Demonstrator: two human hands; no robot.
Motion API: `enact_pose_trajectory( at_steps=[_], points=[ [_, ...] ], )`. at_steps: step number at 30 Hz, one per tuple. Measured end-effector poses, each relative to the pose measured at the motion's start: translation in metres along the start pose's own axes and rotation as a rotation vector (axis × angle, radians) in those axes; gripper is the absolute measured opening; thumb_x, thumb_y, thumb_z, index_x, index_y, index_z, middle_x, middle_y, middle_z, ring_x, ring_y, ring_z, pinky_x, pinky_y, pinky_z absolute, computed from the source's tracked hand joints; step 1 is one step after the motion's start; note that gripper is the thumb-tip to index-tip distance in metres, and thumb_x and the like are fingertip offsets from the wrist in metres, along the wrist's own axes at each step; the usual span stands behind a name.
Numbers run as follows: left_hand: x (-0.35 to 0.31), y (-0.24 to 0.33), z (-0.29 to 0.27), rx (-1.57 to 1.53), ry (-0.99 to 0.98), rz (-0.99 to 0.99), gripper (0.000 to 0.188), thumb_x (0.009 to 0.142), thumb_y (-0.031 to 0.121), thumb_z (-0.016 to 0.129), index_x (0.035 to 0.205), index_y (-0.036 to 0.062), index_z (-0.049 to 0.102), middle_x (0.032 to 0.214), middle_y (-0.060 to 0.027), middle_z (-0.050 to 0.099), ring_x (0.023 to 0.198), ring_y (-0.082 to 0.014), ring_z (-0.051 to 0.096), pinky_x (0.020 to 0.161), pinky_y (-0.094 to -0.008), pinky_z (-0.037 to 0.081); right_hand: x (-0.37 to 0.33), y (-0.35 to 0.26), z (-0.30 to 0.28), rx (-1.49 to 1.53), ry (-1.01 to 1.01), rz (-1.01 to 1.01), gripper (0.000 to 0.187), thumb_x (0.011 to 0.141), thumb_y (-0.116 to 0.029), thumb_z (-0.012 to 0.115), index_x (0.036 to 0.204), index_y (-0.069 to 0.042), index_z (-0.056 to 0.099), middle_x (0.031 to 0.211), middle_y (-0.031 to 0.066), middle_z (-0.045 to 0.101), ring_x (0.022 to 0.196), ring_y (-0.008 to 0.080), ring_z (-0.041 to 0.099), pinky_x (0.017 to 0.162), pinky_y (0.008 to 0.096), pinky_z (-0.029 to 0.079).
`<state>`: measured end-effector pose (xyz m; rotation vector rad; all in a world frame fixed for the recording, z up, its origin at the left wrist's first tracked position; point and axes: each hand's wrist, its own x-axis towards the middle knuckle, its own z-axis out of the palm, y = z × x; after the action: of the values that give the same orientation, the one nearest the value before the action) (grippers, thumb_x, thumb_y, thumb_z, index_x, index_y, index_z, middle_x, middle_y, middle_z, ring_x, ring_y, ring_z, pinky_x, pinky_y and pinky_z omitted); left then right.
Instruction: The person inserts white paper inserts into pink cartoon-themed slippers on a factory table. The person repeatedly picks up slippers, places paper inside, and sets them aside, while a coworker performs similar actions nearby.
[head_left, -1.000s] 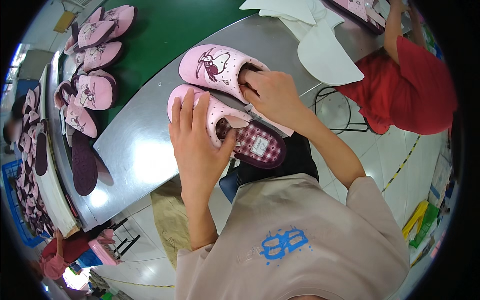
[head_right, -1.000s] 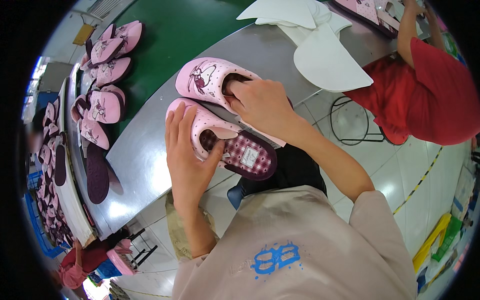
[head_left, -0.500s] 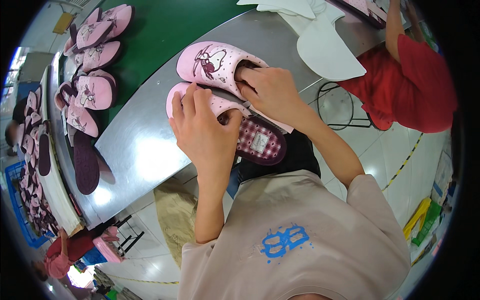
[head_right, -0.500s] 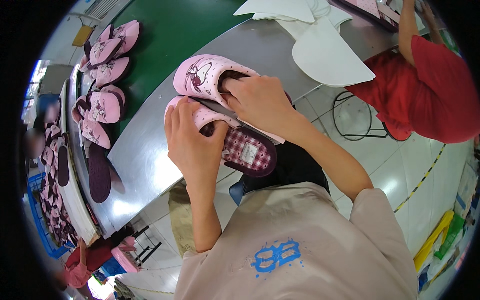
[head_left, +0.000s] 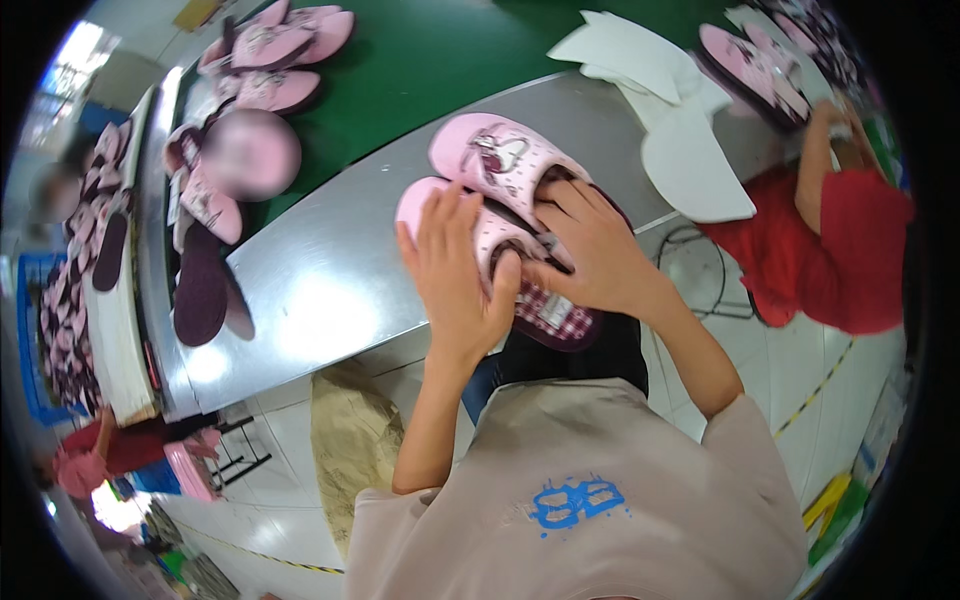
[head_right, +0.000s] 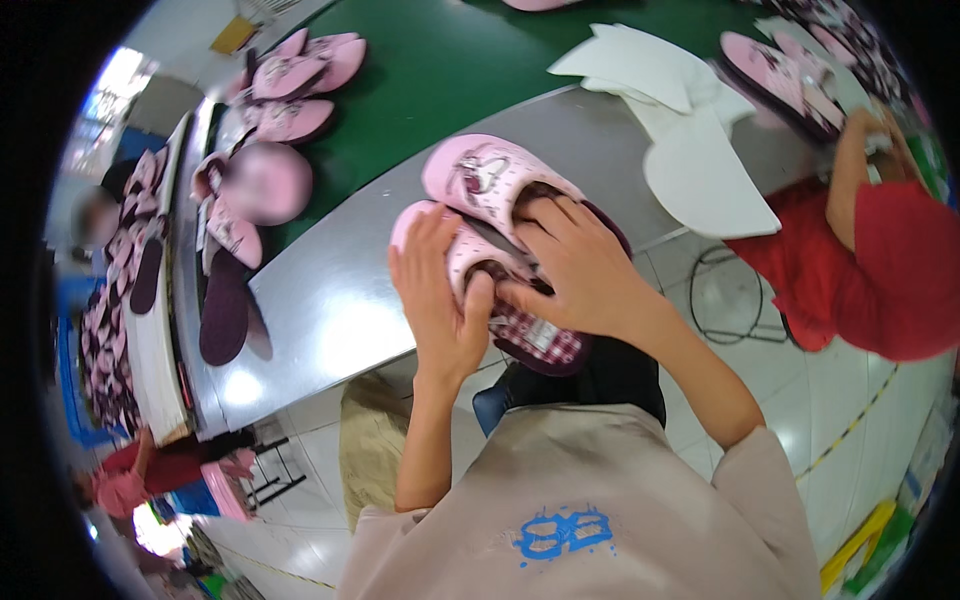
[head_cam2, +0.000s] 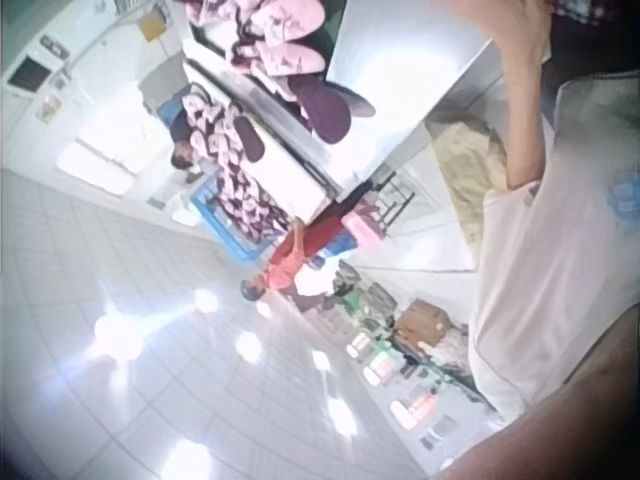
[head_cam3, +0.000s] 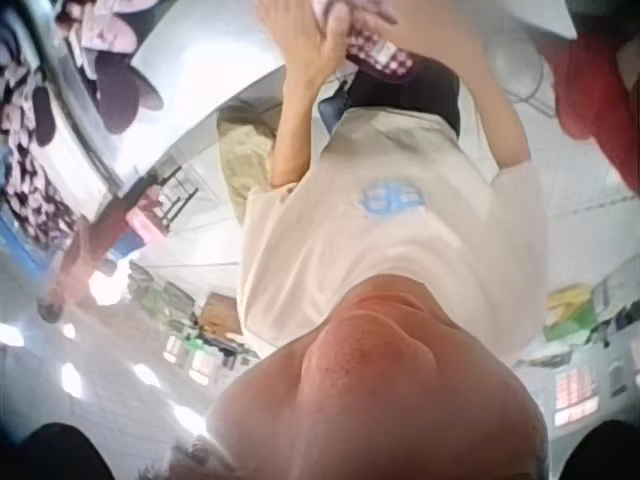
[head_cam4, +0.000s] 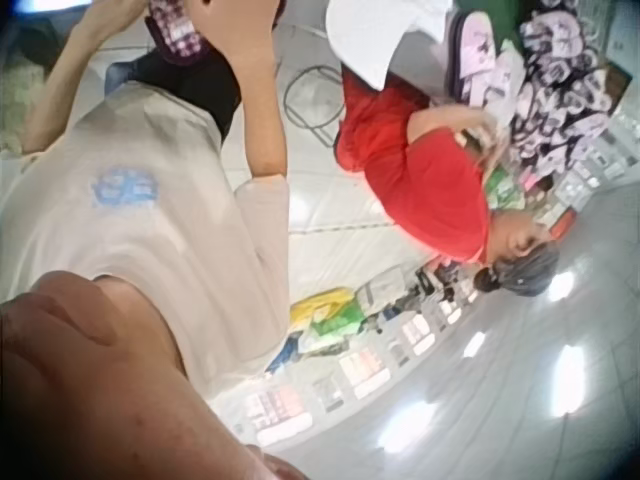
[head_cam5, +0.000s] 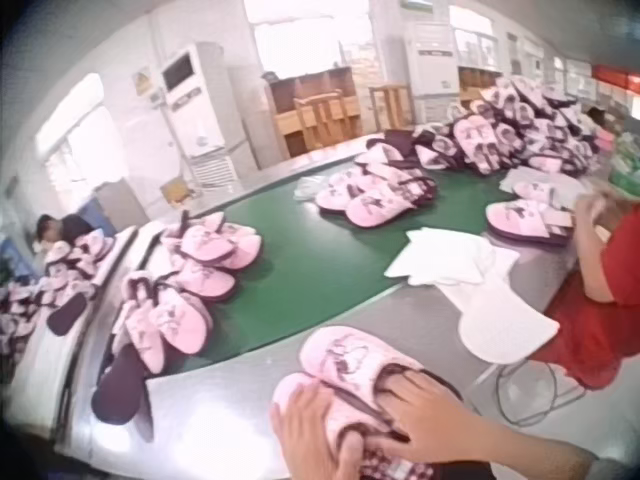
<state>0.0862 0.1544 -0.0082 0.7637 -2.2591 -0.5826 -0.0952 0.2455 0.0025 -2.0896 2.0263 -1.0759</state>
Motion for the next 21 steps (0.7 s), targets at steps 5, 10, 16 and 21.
enact_pose_trajectory(
  at_steps=[5, 10, 16, 21],
  points=[
    [-0.023, -0.028, -0.042, -0.156, -0.039, 0.013, 0.062, 0.099, 0.031, 0.064, 0.152, 0.0006, 0.050, 0.160, -0.0242, 0.047, 0.147, -0.0442, 0.044, 0.124, -0.0590, 0.026, 0.023, -0.009, 0.016, -0.100, -0.071, 0.153, 0.037, 0.083, -0.025, 0.079, 0.111, -0.002, 0.070, 0.117, 0.0175, 0.068, 0.105, 0.0404, 0.068, 0.086, 0.0514, 0.056],
    [0.007, -0.116, -0.163, 0.414, 0.205, 0.045, 0.058, 0.089, 0.019, 0.076, 0.143, 0.0042, 0.058, 0.142, -0.0191, 0.062, 0.133, -0.0401, 0.056, 0.112, -0.0511, 0.041, 0.100, 0.058, -0.015, -0.286, 0.084, 0.107, 0.027, 0.087, -0.011, 0.067, 0.114, -0.010, 0.071, 0.112, 0.0181, 0.072, 0.097, 0.0432, 0.070, 0.085, 0.0507, 0.056],
    [0.012, -0.265, -0.285, 1.143, -0.156, -0.770, 0.105, 0.079, 0.070, 0.076, 0.157, 0.0069, 0.044, 0.155, -0.0230, 0.051, 0.147, -0.0429, 0.045, 0.115, -0.0647, 0.038, 0.206, 0.181, -0.119, -0.850, 0.458, 0.191, 0.041, 0.103, -0.036, 0.062, 0.130, -0.006, 0.068, 0.136, 0.0151, 0.066, 0.119, 0.0404, 0.065, 0.094, 0.0502, 0.055],
    [-0.012, -0.297, -0.278, 0.941, -0.033, -0.903, 0.114, 0.075, 0.075, 0.073, 0.158, 0.0039, 0.041, 0.151, -0.0266, 0.054, 0.133, -0.0489, 0.057, 0.107, -0.0621, 0.047, 0.119, 0.108, -0.056, -0.339, 0.376, 0.021, 0.021, 0.102, -0.020, 0.066, 0.116, -0.005, 0.070, 0.118, 0.0115, 0.070, 0.107, 0.0323, 0.069, 0.095, 0.0380, 0.053]
  ],
)
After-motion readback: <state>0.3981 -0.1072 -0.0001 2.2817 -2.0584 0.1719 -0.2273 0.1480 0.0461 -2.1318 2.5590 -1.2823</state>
